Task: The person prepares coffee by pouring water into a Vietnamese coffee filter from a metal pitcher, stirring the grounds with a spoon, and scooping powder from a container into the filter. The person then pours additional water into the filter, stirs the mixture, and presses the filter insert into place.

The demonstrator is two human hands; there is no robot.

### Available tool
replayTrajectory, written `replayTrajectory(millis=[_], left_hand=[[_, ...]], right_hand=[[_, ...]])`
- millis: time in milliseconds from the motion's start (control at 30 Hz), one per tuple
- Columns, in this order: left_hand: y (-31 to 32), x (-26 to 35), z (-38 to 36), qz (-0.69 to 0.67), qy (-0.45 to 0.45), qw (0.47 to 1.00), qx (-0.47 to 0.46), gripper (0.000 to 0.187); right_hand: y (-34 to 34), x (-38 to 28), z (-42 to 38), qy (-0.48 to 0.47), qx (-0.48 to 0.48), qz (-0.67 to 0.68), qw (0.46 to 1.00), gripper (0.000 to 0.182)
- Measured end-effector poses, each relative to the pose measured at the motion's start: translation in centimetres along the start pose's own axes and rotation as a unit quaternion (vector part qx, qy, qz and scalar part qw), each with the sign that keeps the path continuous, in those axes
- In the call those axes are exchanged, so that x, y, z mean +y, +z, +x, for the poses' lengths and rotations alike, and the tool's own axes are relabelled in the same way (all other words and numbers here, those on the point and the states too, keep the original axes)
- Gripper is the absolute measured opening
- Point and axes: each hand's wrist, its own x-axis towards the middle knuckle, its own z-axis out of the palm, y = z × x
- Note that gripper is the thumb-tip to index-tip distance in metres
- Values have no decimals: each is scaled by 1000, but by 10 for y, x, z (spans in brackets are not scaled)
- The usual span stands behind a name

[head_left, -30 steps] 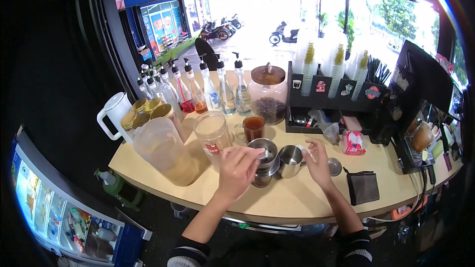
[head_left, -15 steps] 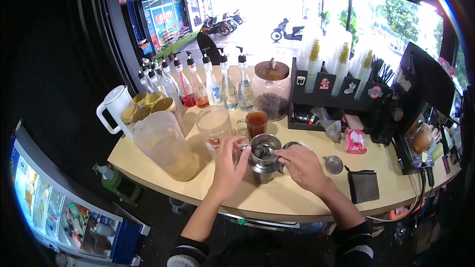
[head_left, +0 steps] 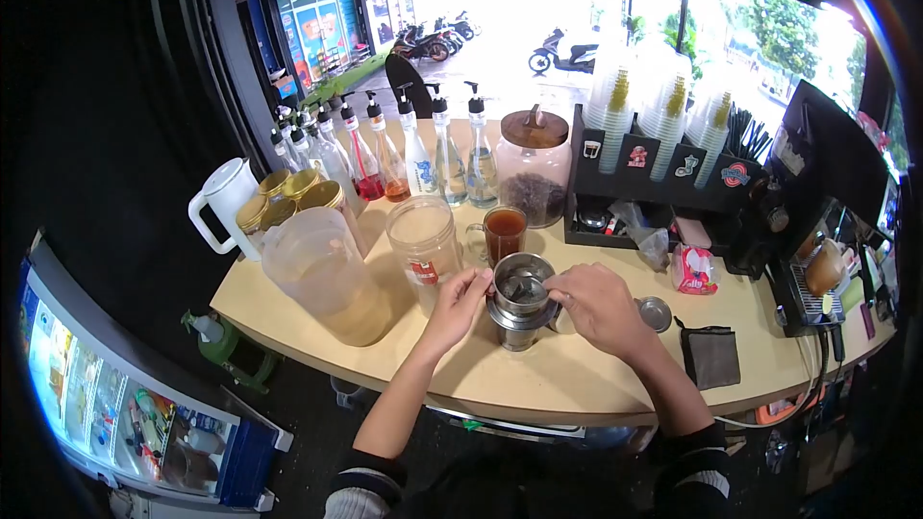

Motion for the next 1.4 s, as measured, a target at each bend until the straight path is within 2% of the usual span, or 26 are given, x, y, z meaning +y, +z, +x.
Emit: replayTrajectory(millis=[267,333,467,533,633,767,833,967,1033,1200,1267,1400], left_hand=[[4,11,-3,-35,-3,999,14,29],[5,17,-5,-37,-2,999,17,29],[7,18,-6,-41,18,998,44,28],[5,15,-5,-46,21,998,36,26],[4,13,-4,-43,42,998,18,23],[7,8,-4,-47,65,997,14,22],[6,7,-3,-49,67,996,12,22],[9,13,-5,-45,65,997,4,22],[11,15,-4,-45,76,996,7,22],[10,10,-2,-3,130,992,-7,22],[11,10,-1,7,134,991,-6,21],[9,18,1,24,146,989,-24,22]], right_hand=[[-4,-3,4,-18,26,-33,999,15],[-1,-6,1,3,10,45,999,13],[-3,-7,5,-1,84,13,996,13],[-5,-13,6,72,66,120,988,15],[-3,-15,8,22,90,98,991,17],[-5,-16,10,43,98,111,988,14],[-4,-16,8,61,38,199,977,15],[-6,-11,10,48,95,160,981,15],[-8,-12,8,64,24,212,975,15],[-10,-9,9,49,61,179,981,13],[-12,-8,8,50,-9,200,978,12],[-15,-4,7,92,-11,224,970,12]])
